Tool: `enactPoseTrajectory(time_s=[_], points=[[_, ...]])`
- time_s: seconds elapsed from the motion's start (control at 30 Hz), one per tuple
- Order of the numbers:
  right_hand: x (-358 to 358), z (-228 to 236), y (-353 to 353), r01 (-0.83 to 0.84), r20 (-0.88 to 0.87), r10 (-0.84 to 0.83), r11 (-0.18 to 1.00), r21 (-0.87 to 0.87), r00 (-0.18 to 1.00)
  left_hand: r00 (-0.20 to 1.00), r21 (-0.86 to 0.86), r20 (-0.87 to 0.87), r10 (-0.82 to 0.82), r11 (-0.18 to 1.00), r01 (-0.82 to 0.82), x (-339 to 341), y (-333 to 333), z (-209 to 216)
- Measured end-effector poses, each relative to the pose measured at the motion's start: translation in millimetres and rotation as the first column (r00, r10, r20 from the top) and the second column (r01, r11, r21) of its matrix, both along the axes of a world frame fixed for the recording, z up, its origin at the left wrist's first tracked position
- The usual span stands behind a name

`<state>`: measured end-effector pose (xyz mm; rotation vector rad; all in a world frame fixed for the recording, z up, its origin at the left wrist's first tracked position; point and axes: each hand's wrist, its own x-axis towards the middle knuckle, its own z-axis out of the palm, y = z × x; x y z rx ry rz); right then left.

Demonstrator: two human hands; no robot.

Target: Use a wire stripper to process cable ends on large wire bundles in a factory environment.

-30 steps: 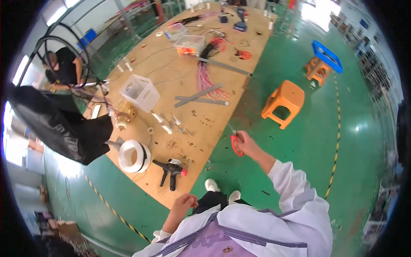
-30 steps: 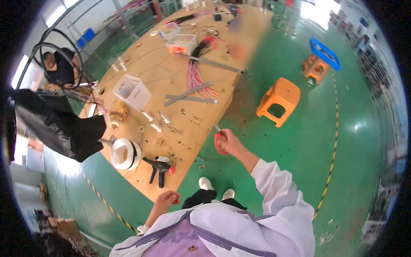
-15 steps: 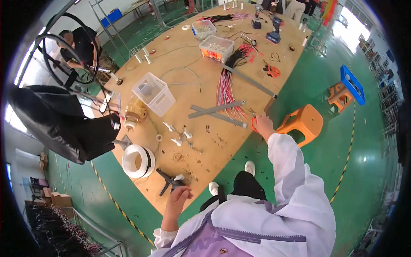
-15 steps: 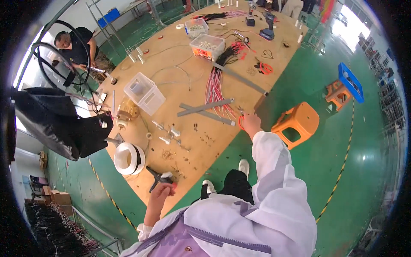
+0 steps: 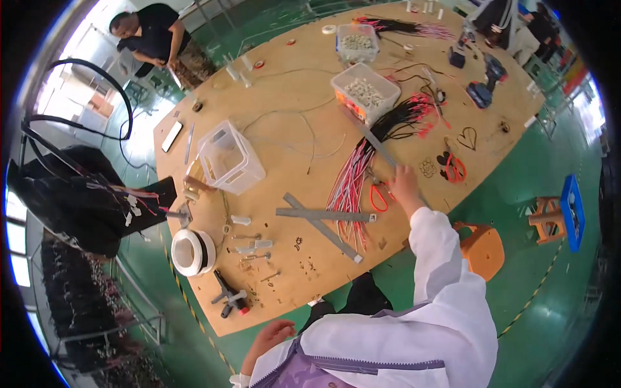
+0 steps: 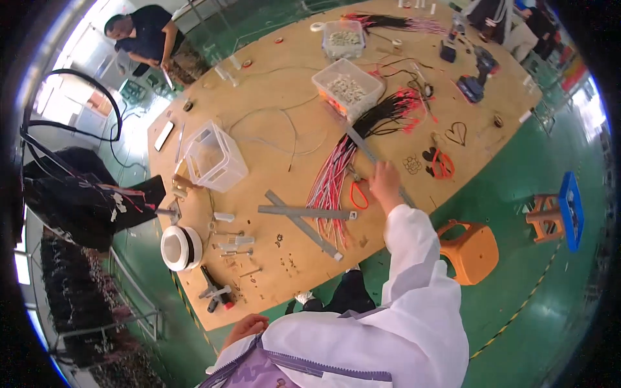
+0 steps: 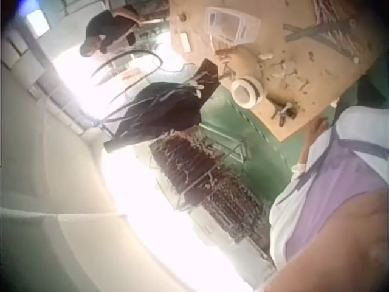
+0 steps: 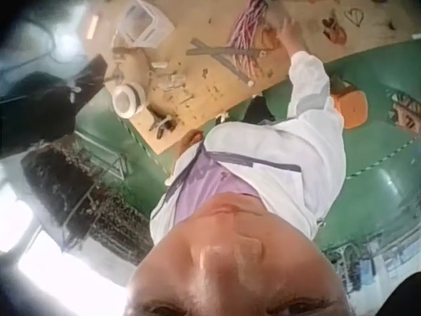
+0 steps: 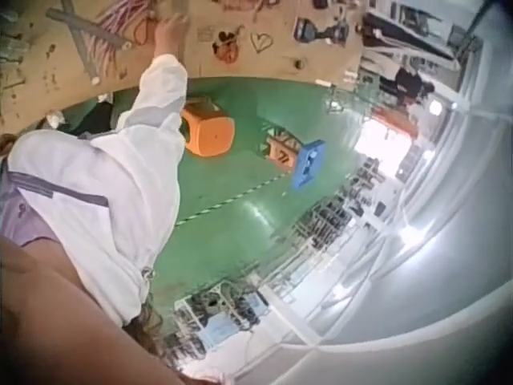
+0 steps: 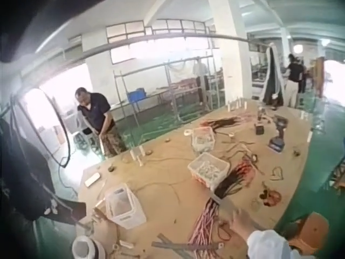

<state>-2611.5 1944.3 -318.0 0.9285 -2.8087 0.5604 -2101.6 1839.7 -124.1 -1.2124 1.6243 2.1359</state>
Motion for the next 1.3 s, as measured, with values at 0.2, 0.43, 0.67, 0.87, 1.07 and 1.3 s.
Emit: enactPoseTrajectory(time_s=[0.2,0.43,0.67,0.87,1.07,1.3], points=[[-40.1,-12.3,-8.2,-0.032,0.090,0.018,0.988,0.153,0.996,0.985,-0.212,0.068,0.158,0.967,-0.141,-3.9,20.2,2.7],[5.8,3.7,7.9,-0.035,0.374,0.141,0.961,-0.275,0.917,0.928,-0.284,0.099,0.360,0.904,-0.321,75.9,61.2,-2.1],[174.5,20.9,101.7,-0.166,0.293,0.351,0.845,-0.508,0.889,0.897,-0.355,0.106,0.429,0.859,-0.369,207.3,96.4,-13.5],[481.5,122.5,8.1,-0.345,0.540,0.795,0.607,-0.716,0.277,0.881,-0.527,-0.126,0.456,0.721,-0.449,319.0,99.0,-19.9],[658.3,203.9,-67.4,-0.830,0.502,0.858,0.197,-0.521,-0.111,0.463,-0.122,-0.732,0.501,0.572,-0.811,376.7,59.3,17.3],[778.0,171.8,-155.3,-0.932,0.793,0.510,-0.051,-0.360,-0.334,-0.034,0.462,-0.741,0.671,0.473,-0.750,454.5,-10.7,-3.8]])
